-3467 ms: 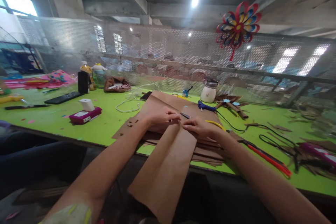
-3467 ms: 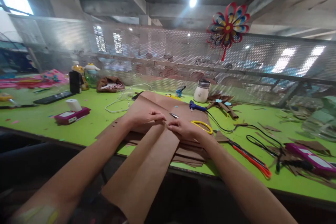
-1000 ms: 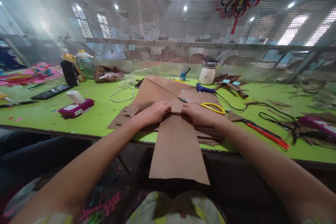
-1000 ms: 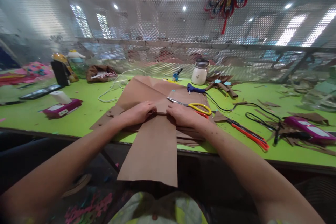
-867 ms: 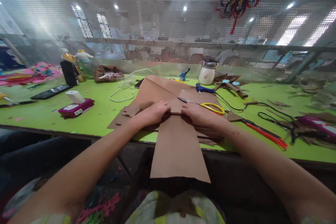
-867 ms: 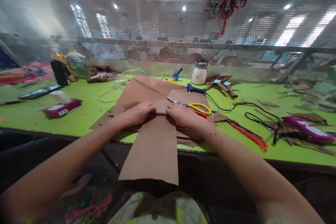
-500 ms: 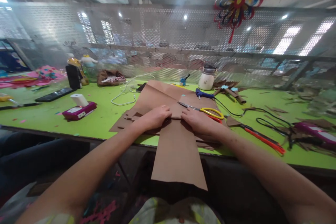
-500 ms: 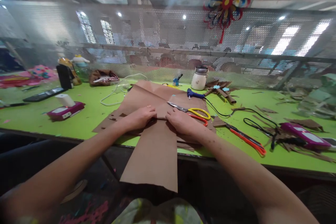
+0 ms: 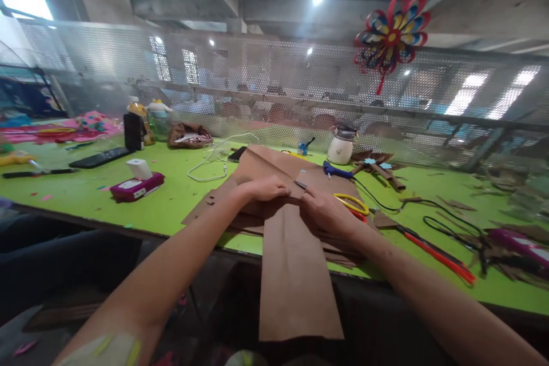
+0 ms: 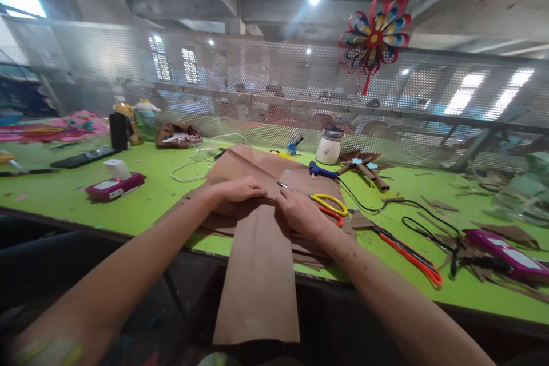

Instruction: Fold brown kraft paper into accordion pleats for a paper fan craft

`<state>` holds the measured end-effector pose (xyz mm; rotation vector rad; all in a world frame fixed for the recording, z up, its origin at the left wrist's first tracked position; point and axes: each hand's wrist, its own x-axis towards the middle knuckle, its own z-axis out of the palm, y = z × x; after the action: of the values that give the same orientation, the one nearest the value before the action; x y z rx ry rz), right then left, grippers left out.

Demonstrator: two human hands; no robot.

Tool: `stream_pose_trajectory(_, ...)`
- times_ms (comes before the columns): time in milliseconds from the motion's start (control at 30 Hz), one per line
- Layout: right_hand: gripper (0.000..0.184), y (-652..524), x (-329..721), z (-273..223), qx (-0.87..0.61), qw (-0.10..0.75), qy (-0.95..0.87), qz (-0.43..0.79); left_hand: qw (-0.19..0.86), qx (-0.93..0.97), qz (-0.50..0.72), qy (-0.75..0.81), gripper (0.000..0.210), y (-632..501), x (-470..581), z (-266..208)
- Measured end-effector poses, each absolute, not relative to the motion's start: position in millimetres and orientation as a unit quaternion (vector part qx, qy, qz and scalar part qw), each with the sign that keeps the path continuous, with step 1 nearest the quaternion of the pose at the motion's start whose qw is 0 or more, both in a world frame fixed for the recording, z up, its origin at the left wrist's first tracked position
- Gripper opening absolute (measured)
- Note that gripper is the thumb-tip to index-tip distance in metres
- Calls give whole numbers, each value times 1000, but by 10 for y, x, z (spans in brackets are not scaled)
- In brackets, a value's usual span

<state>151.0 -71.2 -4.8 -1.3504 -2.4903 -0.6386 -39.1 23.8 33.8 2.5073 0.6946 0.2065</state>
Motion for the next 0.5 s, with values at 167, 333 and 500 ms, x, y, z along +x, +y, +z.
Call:
stream_pose_trajectory(167, 10, -691, 1523, -65, -463, 145, -843, -232, 425, 854, 109, 280, 41, 195, -481, 196)
stream_pose_trajectory(333, 10, -664, 1511, -92, -466, 165, -841, -222, 478, 830, 137, 251, 39, 113, -483, 161)
stream_pose_trajectory(500, 11, -598, 1533, -132, -482, 227, -831, -157, 388, 873, 129, 266, 39, 99, -461, 213)
